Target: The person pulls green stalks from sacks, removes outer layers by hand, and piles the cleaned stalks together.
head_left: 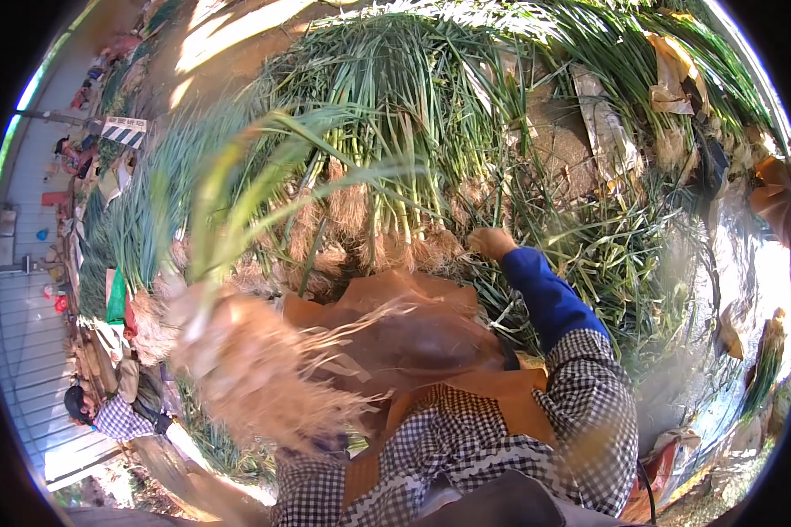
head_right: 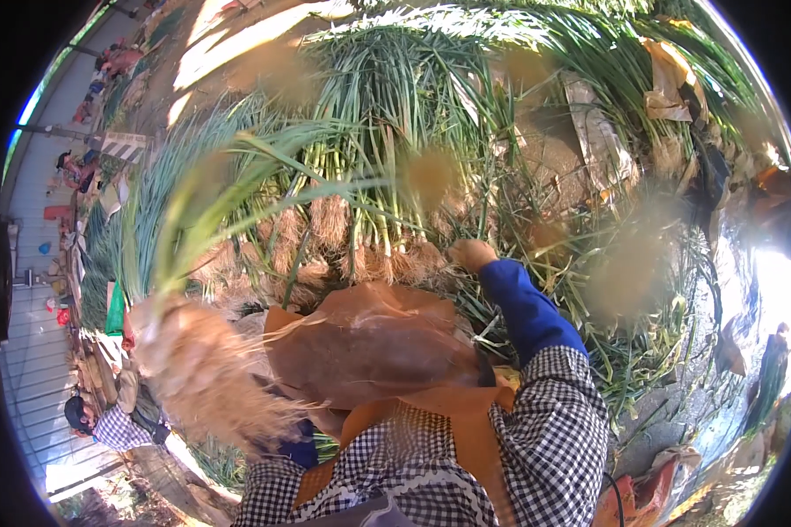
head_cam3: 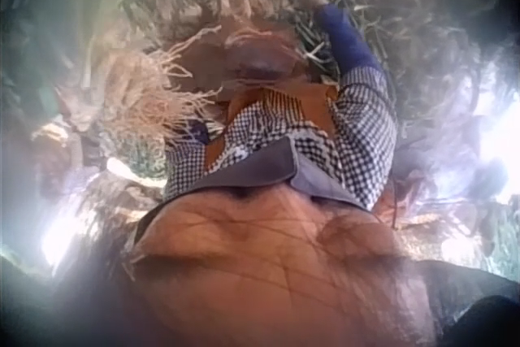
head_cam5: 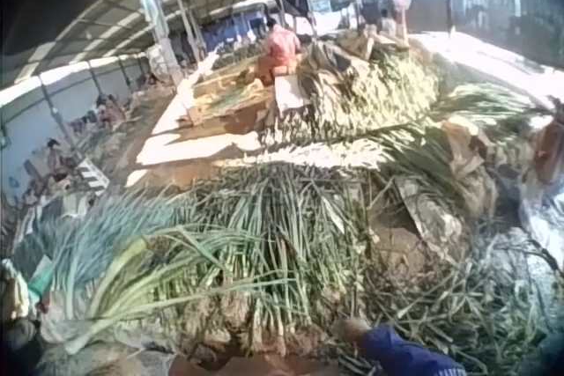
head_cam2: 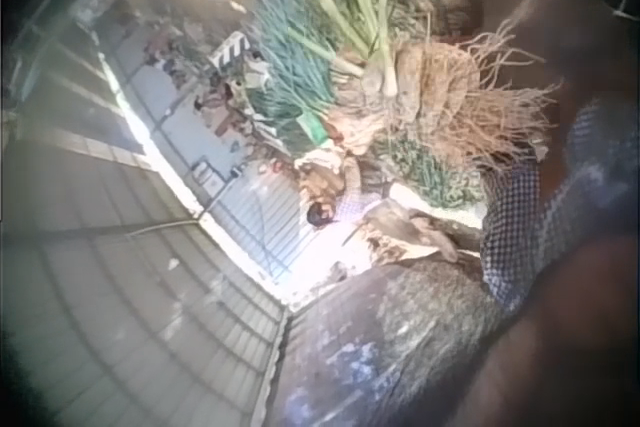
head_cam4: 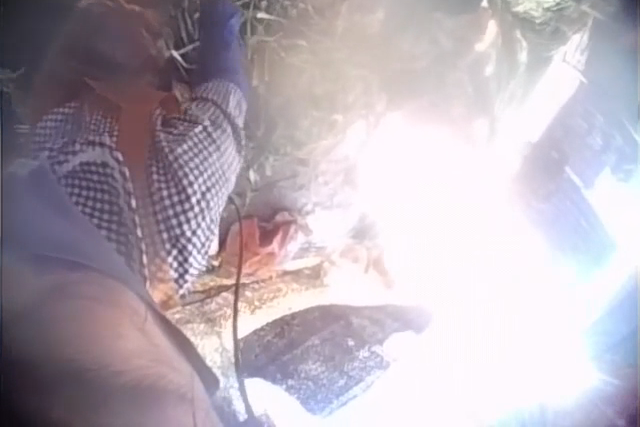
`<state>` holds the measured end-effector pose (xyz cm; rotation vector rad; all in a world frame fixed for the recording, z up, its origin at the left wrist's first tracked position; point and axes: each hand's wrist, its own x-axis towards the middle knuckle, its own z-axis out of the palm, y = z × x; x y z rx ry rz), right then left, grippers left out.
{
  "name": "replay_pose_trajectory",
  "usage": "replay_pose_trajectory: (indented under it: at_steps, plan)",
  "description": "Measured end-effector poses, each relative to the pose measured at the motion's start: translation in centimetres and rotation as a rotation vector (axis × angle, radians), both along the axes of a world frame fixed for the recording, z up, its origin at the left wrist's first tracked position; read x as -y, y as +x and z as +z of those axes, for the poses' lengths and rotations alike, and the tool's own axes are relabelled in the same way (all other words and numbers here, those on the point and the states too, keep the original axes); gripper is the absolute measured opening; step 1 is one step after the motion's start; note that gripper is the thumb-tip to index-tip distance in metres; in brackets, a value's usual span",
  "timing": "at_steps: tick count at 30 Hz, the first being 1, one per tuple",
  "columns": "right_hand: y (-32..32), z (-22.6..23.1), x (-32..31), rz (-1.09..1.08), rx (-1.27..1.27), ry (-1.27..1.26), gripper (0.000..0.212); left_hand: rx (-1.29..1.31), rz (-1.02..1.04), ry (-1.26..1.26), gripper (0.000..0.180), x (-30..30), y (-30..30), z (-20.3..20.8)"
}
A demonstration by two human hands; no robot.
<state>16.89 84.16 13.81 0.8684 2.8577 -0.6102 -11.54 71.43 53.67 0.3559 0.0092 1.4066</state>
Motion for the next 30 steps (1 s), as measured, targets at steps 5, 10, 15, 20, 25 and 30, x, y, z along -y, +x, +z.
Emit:
replay_pose_trajectory:
  at_steps: [5,10,15,20,25,30]
  plan:
    - [-9.4,5.5,-3.6,-0.225,0.402,-0.242,0.04,-0.105,0.109,0.271,0.026,-0.4,-6.6,5.3]
    - [-6.7,-1.6,-3.1,-0.552,-0.131,-0.365,0.042,-0.148,-0.091,0.388,0.026,-4.6,-5.1,2.6]
    - [-4.9,13.0,0.3,-0.656,-0.984,-1.415,0.03,-0.181,0.122,-0.441,0.041,0.6,1.0,-12.5]
    - [-2.5,15.7,5.1,-0.502,-1.171,-1.718,0.044,-0.181,0.009,-0.923,0.022,2.5,9.3,-19.4]
    - [-0.7,17.4,7.6,-0.227,-0.539,-0.661,0.034,-0.315,-0.083,-0.95,0.015,2.4,12.0,-21.8]
    - [-1.2,21.0,1.8,-0.158,-0.221,-0.821,0.053,-0.373,0.015,-0.885,0.019,3.8,11.2,-27.7]
